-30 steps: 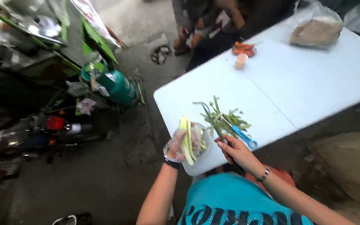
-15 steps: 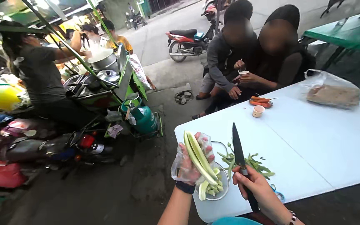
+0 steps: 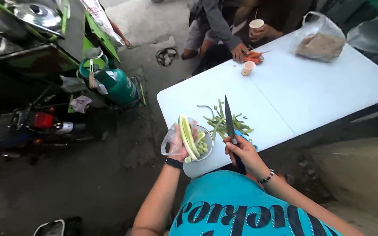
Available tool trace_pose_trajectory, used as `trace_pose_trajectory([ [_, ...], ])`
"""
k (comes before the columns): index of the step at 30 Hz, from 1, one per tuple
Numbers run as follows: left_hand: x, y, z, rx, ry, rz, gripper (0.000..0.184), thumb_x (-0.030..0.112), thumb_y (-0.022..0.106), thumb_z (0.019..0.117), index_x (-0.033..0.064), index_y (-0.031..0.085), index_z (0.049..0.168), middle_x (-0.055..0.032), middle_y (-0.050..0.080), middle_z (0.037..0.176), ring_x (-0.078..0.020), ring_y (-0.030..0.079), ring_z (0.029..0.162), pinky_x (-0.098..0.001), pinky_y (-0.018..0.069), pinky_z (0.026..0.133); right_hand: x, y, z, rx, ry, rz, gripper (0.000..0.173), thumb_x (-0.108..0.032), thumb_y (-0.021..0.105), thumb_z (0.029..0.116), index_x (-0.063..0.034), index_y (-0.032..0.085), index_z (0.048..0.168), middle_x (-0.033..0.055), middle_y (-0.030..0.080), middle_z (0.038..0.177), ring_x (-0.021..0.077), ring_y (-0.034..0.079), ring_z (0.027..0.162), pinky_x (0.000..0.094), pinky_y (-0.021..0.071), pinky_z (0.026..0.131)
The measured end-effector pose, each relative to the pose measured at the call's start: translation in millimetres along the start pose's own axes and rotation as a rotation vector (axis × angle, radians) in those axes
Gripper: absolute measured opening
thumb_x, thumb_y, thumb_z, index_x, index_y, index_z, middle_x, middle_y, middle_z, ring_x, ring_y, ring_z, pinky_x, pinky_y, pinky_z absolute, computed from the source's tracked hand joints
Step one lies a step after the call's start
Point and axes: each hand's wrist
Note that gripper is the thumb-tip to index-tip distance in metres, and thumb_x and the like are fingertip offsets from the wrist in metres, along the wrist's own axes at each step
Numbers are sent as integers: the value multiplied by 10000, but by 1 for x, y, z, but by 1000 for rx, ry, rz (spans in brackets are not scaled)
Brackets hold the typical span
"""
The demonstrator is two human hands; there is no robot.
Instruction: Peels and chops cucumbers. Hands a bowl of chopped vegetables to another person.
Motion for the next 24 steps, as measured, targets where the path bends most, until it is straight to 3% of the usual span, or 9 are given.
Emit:
trace_pose_trajectory([
  [4, -1, -2, -4, -34, -56, 13, 532, 441, 247, 1108, 69, 542, 1351, -176, 683, 1154, -249, 716, 900, -367, 615, 750, 2, -5, -3, -48, 31, -69, 309, -243, 582, 1036, -31, 596, 1260, 34, 669, 856, 90, 557, 518, 216, 494, 451],
  [7, -3, -12, -2, -152, -66, 64, 429, 328, 334, 1105, 70, 534, 1382, -194, 660, 1236, -272, 712, 973, -389, 615, 809, 2, -6, -4, -69, 40, -92, 321, -256, 589, 1038, -35, 600, 1269, 41, 675, 864, 94, 555, 516, 220, 490, 450],
  [10, -5, -20, -3, -234, -6, 212, 387, 324, 424, 1077, 106, 536, 1377, -191, 629, 1336, -276, 710, 997, -391, 616, 785, 0, -8, -3, -104, 60, -147, 323, -288, 572, 1046, -47, 610, 1258, 24, 676, 849, 80, 550, 509, 212, 483, 445],
  [14, -1, -28, -2, -250, -60, 353, 406, 365, 357, 1089, 145, 558, 1366, -158, 652, 1308, -222, 709, 905, -352, 603, 718, -3, -10, -3, -169, 74, -269, 327, -315, 457, 1094, -82, 638, 1233, -13, 613, 751, 66, 539, 515, 206, 482, 461],
  [17, 3, -44, -2, -284, -125, 443, 427, 386, 356, 1098, 158, 539, 1409, -139, 646, 1340, -205, 714, 889, -337, 605, 705, 2, -12, -1, -195, 32, -434, 346, -354, 446, 1092, -104, 660, 1199, -33, 572, 714, 53, 550, 555, 212, 501, 520],
  [20, 5, -56, -5, -288, -151, 503, 434, 402, 481, 1043, 140, 565, 1378, -146, 653, 1309, -218, 711, 874, -353, 608, 687, 11, -15, 3, -221, -6, -592, 378, -398, 436, 1089, -125, 681, 1181, -26, 590, 726, 62, 570, 614, 257, 517, 598],
  [24, 5, -74, -5, -292, -188, 548, 467, 421, 573, 1006, 138, 568, 1378, -144, 681, 1218, -223, 716, 874, -356, 618, 693, 17, -15, 5, -247, 13, -718, 431, -440, 377, 1094, -146, 688, 1147, -13, 562, 669, 107, 555, 568, 326, 505, 563],
])
Point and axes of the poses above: each hand's wrist, its own z-axis towards the middle knuckle, its own y-axis out of the palm, x = y × z
